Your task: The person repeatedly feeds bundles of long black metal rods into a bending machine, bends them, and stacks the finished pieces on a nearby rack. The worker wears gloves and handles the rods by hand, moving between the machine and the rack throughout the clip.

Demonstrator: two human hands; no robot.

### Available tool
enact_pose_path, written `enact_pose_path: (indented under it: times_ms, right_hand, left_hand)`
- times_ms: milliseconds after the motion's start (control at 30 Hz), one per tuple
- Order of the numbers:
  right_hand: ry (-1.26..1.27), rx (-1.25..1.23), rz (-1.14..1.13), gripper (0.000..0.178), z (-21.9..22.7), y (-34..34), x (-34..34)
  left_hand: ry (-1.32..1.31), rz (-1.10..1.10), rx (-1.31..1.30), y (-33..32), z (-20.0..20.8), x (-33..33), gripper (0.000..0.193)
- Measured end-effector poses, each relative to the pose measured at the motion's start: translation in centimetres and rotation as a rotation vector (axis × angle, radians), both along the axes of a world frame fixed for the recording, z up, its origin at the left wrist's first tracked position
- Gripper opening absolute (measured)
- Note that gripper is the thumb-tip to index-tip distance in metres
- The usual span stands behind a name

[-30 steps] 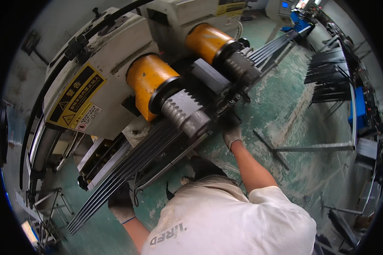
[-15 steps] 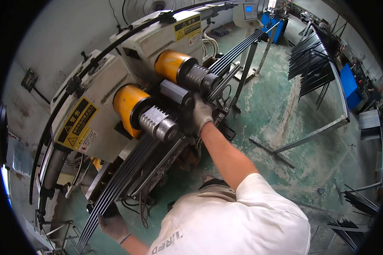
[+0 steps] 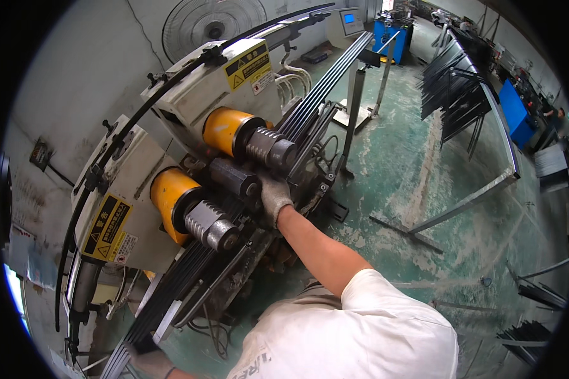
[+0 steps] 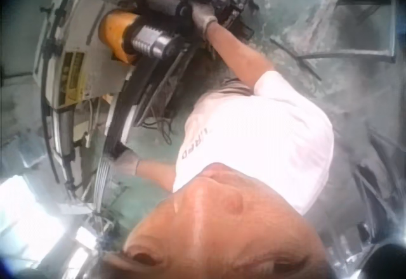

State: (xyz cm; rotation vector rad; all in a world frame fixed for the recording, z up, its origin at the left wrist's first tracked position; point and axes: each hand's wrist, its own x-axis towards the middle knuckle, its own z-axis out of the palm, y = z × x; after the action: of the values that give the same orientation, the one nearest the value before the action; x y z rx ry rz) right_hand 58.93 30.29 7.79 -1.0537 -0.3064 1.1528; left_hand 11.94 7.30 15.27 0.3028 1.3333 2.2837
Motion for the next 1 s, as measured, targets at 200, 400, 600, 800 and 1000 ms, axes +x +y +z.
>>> enact_pose_path:
  times_ms: [200,400,600,800,1000]
  right_hand:
    - [-0.01,-0.031,0.05,0.054,-1.7,2.3,0.8]
    - [-0.465,0.035,0.213,0.062,-10.2,6.6,4.1]
    - [0.111,-0.13,0.373,0.045,-12.5,7.8,8.6]
    - [-0.066,0.063,0.467,0.035,-15.7,11.0,10.6]
    - [-0.033,0.037,0.443,0.033,-11.1,9.2,8.4]
  left_hand:
    - [0.515,0.124,-0.269,2.4,9.3,-2.3,0.05]
    - [0.497,0.057,0.018,7.0,15.6,2.0,0.041]
    - [1.056,-0.044,0.021,11.0,23.3,9.9,0.028]
    - [1.455,-0.063,-0.312,15.5,27.2,16.7,0.041]
    - [1.597,-0.357,-0.733,17.1,30.1,24.2,0.072]
